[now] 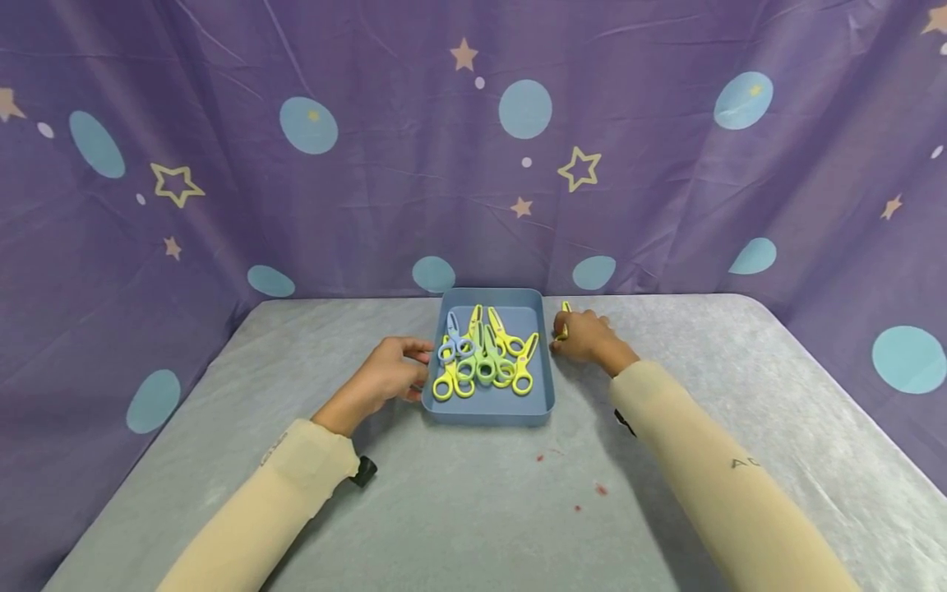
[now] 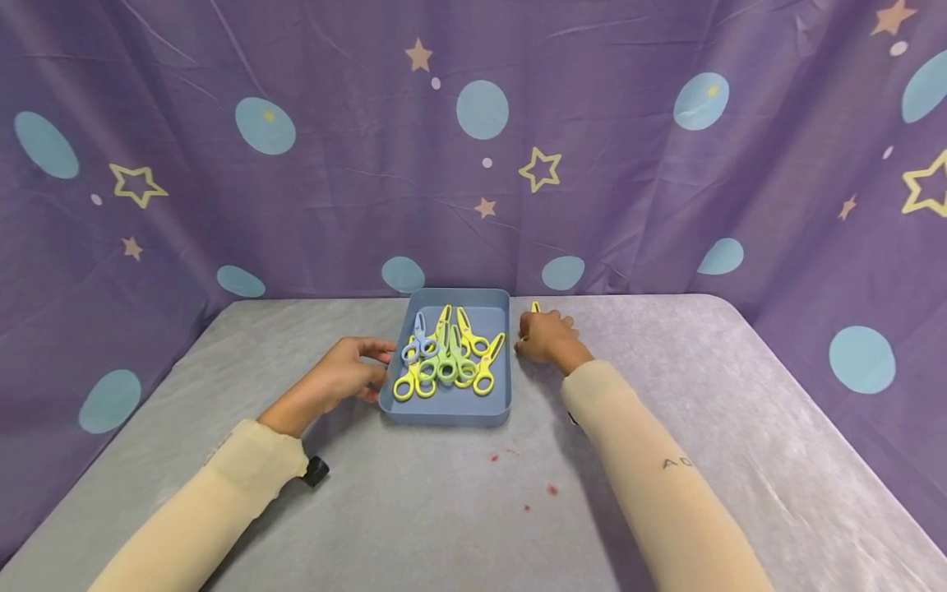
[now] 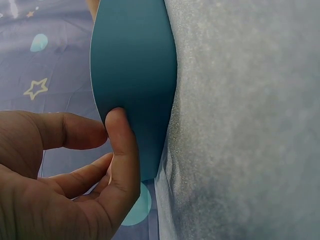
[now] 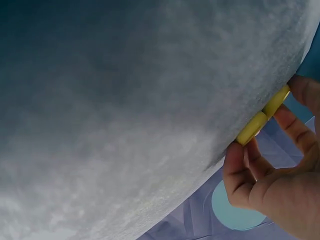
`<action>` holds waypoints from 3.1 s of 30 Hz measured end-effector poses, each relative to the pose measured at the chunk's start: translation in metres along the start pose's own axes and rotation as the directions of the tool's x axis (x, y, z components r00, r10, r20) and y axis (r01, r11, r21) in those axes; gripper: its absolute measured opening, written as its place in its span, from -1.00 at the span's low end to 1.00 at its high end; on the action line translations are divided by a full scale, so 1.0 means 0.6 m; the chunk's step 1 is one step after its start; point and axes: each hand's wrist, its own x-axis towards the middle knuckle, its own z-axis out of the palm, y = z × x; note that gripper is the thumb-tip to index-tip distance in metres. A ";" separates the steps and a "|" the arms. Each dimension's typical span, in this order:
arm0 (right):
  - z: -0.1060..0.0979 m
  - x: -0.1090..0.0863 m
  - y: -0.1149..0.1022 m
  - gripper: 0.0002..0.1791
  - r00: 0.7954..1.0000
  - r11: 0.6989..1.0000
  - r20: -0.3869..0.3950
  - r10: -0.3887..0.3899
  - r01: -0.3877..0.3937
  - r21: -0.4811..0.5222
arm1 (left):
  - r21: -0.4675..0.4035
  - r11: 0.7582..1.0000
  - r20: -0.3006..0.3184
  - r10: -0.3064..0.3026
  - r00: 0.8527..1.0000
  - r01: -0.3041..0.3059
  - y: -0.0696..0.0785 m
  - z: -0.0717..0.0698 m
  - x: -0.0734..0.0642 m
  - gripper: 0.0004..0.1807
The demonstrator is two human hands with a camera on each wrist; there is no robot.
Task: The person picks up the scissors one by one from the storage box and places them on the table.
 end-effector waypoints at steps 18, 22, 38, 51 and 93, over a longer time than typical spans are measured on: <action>-0.033 -0.030 -0.007 -0.41 0.988 0.993 -0.118 -0.103 0.108 0.038 | 0.009 1.000 0.001 -0.003 1.000 0.003 0.007 0.001 0.001 -0.32; -0.039 -0.040 -0.024 -0.37 0.984 0.993 -0.137 -0.115 0.119 0.025 | 0.011 1.000 0.003 -0.002 1.000 0.002 0.004 -0.001 0.002 -0.33; -0.050 -0.078 -0.133 -0.37 0.939 0.949 -0.140 -0.314 0.306 -0.071 | -0.004 1.000 0.013 0.009 1.000 -0.009 0.002 -0.002 -0.002 -0.34; -0.012 -0.085 -0.186 -0.42 0.936 0.928 -0.043 -0.349 0.339 -0.155 | 0.007 1.000 0.019 0.013 1.000 -0.013 0.002 -0.002 -0.002 -0.34; 0.030 -0.070 -0.197 -0.65 0.953 0.955 0.096 -0.288 0.293 -0.038 | 0.006 1.000 0.006 0.011 1.000 -0.011 0.000 -0.003 0.003 -0.33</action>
